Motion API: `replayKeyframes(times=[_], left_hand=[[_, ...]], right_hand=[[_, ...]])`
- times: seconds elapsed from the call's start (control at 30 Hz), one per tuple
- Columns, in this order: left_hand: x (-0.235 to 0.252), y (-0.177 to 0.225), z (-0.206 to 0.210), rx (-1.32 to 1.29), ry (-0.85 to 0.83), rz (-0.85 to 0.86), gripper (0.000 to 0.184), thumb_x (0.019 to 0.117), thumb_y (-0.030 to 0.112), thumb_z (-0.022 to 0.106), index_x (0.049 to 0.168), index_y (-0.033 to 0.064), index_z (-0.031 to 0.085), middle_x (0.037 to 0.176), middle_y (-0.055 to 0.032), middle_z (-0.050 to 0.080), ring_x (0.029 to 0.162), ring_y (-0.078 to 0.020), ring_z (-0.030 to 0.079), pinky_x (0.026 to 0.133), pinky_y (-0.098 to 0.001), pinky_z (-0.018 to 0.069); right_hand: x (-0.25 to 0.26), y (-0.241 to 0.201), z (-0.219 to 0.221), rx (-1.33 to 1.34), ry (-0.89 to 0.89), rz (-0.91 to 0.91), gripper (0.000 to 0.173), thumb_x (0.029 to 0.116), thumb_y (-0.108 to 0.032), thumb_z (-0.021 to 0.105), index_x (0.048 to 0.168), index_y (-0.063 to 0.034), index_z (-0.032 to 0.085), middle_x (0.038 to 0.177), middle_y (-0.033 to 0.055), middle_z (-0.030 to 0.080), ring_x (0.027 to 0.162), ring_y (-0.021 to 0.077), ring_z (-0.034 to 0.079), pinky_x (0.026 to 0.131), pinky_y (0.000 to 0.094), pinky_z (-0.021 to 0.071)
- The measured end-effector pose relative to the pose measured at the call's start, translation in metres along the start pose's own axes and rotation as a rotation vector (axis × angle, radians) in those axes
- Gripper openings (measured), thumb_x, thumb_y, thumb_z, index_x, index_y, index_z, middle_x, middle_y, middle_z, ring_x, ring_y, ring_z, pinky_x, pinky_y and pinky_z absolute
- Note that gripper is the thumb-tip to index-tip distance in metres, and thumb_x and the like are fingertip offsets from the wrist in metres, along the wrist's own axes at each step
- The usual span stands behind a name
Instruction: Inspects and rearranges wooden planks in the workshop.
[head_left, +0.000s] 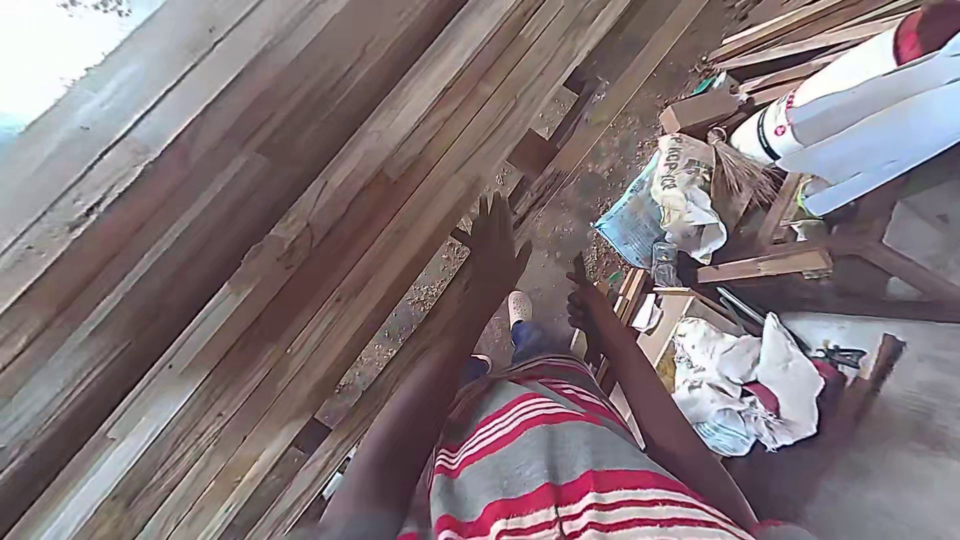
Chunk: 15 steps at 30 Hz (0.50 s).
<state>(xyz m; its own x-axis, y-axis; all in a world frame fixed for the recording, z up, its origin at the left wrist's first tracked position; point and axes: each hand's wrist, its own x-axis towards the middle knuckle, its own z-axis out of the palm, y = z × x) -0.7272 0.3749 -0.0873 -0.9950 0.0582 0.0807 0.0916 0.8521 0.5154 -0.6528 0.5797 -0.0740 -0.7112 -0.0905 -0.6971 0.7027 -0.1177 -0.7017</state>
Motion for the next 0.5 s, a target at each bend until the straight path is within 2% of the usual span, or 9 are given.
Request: replayKeyframes(times=[0.1, 0.13, 0.17, 0.23, 0.27, 0.33, 0.4, 0.43, 0.5], left_hand=[[0.027, 0.004, 0.031, 0.15, -0.15, 0.145, 0.09, 0.0953, 0.057, 0.06, 0.159, -0.0005, 0.031, 0.168, -0.0226, 0.022, 0.156, -0.0409, 0.019, 0.124, -0.0587, 0.0209], [0.017, 0.01, 0.033, 0.138, -0.296, 0.264, 0.084, 0.0978, 0.053, 0.059, 0.159, 0.0011, 0.034, 0.169, -0.0205, 0.023, 0.157, -0.0381, 0.018, 0.126, -0.0587, 0.0154], [0.001, 0.017, 0.031, 0.103, -0.46, 0.395, 0.074, 0.099, 0.045, 0.062, 0.156, 0.0033, 0.041, 0.168, -0.0183, 0.027, 0.157, -0.0366, 0.021, 0.126, -0.0593, 0.0155], [-0.034, 0.026, 0.022, -0.054, -0.812, 0.468, 0.051, 0.103, 0.033, 0.06, 0.146, 0.0058, 0.056, 0.164, -0.0144, 0.036, 0.149, -0.0347, 0.039, 0.118, -0.0584, 0.034], [-0.052, 0.024, 0.02, -0.185, -0.893, 0.439, 0.047, 0.1044, 0.033, 0.057, 0.142, 0.0055, 0.06, 0.162, -0.0149, 0.04, 0.144, -0.0355, 0.047, 0.114, -0.0584, 0.0396], [-0.083, 0.014, 0.012, -0.41, -0.899, 0.287, 0.051, 0.1049, 0.037, 0.055, 0.145, 0.0052, 0.056, 0.154, -0.0167, 0.05, 0.14, -0.0327, 0.051, 0.115, -0.0542, 0.0408], [-0.105, 0.001, -0.001, -0.624, -0.861, 0.05, 0.052, 0.1043, 0.031, 0.057, 0.145, 0.0003, 0.054, 0.146, -0.0218, 0.056, 0.136, -0.0319, 0.054, 0.115, -0.0487, 0.0413], [-0.116, -0.007, -0.009, -0.704, -0.79, -0.07, 0.049, 0.1043, 0.026, 0.056, 0.144, -0.0023, 0.054, 0.143, -0.023, 0.058, 0.133, -0.0309, 0.058, 0.113, -0.0457, 0.0443], [-0.148, -0.02, -0.03, -0.758, -0.491, -0.224, 0.043, 0.1037, 0.02, 0.055, 0.139, -0.0043, 0.057, 0.135, -0.0205, 0.064, 0.119, -0.0245, 0.067, 0.103, -0.0389, 0.0533]], right_hand=[[-0.002, -0.009, -0.027, 0.117, 0.101, -0.057, 0.032, 0.1115, -0.025, 0.033, 0.138, -0.013, 0.044, 0.07, -0.0075, 0.045, 0.051, 0.0023, 0.043, 0.046, 0.0186, 0.0402], [-0.005, -0.013, -0.037, 0.126, 0.166, -0.051, 0.03, 0.1116, -0.026, 0.033, 0.135, -0.0136, 0.046, 0.073, -0.0062, 0.05, 0.051, 0.0024, 0.045, 0.045, 0.0181, 0.0405], [-0.009, -0.018, -0.046, 0.105, 0.236, -0.035, 0.031, 0.1124, -0.027, 0.033, 0.136, -0.0138, 0.047, 0.08, -0.0035, 0.055, 0.054, 0.004, 0.048, 0.047, 0.0191, 0.0419], [-0.007, -0.03, -0.058, -0.033, 0.339, -0.003, 0.039, 0.1133, -0.028, 0.034, 0.146, -0.0111, 0.046, 0.098, 0.0045, 0.06, 0.068, 0.0108, 0.058, 0.056, 0.0261, 0.0483], [-0.003, -0.04, -0.06, -0.129, 0.35, -0.002, 0.039, 0.1134, -0.026, 0.035, 0.147, -0.007, 0.045, 0.105, 0.0086, 0.06, 0.076, 0.0138, 0.06, 0.063, 0.0298, 0.051], [0.013, -0.064, -0.055, -0.367, 0.342, -0.037, 0.034, 0.1125, -0.022, 0.042, 0.135, 0.0015, 0.053, 0.104, 0.0133, 0.06, 0.08, 0.0161, 0.062, 0.07, 0.0324, 0.0557], [0.033, -0.091, -0.047, -0.651, 0.286, -0.133, 0.031, 0.1099, -0.02, 0.05, 0.13, 0.0024, 0.058, 0.107, 0.0208, 0.066, 0.089, 0.0263, 0.068, 0.08, 0.0442, 0.0583], [0.044, -0.106, -0.041, -0.758, 0.271, -0.215, 0.032, 0.107, -0.017, 0.056, 0.132, 0.0024, 0.059, 0.111, 0.0268, 0.067, 0.095, 0.0366, 0.069, 0.084, 0.0553, 0.0553], [0.068, -0.136, -0.026, -0.919, 0.239, -0.315, 0.044, 0.1027, -0.013, 0.061, 0.144, -0.0015, 0.05, 0.117, 0.0287, 0.067, 0.097, 0.0421, 0.071, 0.086, 0.0607, 0.057]])
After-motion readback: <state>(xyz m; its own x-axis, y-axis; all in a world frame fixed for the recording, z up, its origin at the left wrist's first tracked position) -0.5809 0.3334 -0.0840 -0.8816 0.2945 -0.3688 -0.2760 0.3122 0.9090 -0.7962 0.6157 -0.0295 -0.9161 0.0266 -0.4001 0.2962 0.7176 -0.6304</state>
